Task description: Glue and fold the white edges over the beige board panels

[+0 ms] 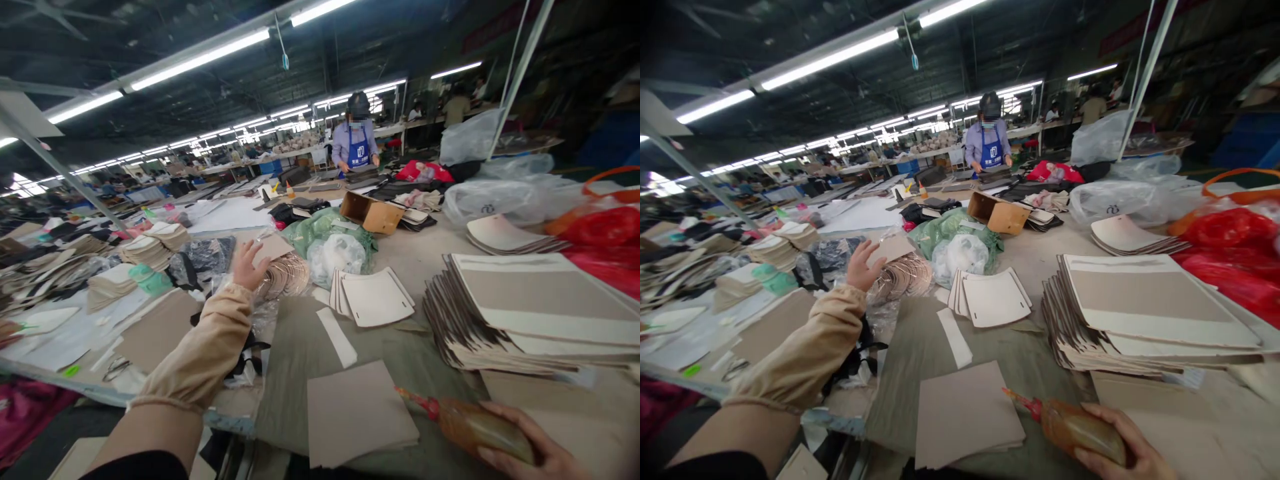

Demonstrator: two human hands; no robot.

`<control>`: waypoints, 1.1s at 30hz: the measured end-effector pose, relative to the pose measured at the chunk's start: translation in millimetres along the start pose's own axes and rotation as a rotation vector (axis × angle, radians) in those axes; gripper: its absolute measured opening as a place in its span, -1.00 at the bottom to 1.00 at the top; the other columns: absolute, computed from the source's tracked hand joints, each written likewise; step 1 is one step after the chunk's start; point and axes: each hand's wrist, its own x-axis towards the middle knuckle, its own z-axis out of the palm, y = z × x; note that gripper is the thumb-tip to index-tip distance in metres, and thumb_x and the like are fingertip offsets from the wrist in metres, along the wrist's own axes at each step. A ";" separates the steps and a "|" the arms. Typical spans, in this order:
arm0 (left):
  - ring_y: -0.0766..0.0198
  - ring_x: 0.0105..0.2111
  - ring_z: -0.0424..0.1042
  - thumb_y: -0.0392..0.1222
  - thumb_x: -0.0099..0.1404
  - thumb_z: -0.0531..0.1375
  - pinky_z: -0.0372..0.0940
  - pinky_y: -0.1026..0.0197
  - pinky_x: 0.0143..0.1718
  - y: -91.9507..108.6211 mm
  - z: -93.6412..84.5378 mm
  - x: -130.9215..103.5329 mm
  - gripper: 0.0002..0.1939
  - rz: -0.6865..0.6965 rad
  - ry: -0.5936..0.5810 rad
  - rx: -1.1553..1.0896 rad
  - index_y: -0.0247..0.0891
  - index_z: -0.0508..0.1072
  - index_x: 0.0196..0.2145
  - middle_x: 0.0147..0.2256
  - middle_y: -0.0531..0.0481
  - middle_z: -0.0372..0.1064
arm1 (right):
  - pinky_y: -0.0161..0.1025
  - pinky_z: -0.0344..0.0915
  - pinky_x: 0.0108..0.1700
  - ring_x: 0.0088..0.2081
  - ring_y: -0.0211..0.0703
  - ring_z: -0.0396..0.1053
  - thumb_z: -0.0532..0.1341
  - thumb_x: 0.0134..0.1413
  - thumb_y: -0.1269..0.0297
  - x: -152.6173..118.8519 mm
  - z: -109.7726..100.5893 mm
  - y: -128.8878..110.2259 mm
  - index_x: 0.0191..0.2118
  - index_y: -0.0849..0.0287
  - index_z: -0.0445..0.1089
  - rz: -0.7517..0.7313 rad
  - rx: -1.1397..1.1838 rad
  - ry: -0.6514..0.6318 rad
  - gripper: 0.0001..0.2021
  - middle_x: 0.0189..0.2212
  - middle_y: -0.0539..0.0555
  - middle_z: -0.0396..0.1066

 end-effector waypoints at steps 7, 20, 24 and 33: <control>0.16 -0.07 0.34 -0.17 0.24 0.14 0.26 0.04 0.00 45.1 -6.2 -194.5 -0.74 0.051 -0.078 -0.425 -0.23 0.41 -0.11 -0.12 -0.10 0.37 | -0.17 0.36 -0.13 -0.22 0.03 0.40 0.38 -0.44 0.02 -18.5 4.1 -42.4 -0.19 0.10 0.38 0.056 0.083 0.052 -0.44 -0.28 0.05 0.43; 0.19 -0.17 0.33 -0.19 0.27 0.07 0.31 0.10 -0.15 64.0 -8.1 -299.3 -0.71 0.265 -0.499 -0.459 -0.13 0.44 -0.07 -0.19 -0.12 0.34 | -0.15 0.38 -0.26 -0.27 -0.05 0.35 0.33 -0.16 0.21 -41.5 108.4 -95.3 -0.16 0.13 0.38 -0.557 -0.082 0.123 -0.64 -0.29 0.12 0.32; 0.16 -0.15 0.29 -0.18 0.28 0.05 0.27 0.04 -0.11 64.9 -8.6 -298.4 -0.69 0.333 -0.588 -0.385 -0.02 0.44 -0.06 -0.16 -0.11 0.29 | -0.21 0.39 -0.34 -0.32 -0.10 0.35 0.28 -0.11 0.33 -40.1 130.2 -115.1 -0.16 0.15 0.39 -0.705 -0.128 0.115 -0.70 -0.31 0.13 0.27; 0.16 -0.16 0.26 -0.16 0.28 0.05 0.26 0.05 -0.13 66.7 -10.9 -297.7 -0.71 0.327 -0.608 -0.373 0.03 0.46 -0.09 -0.16 -0.09 0.25 | -0.22 0.32 -0.39 -0.36 -0.13 0.26 0.14 -0.05 0.44 -41.8 143.3 -124.4 -0.20 0.10 0.39 -0.859 -0.263 0.071 -0.75 -0.38 0.10 0.23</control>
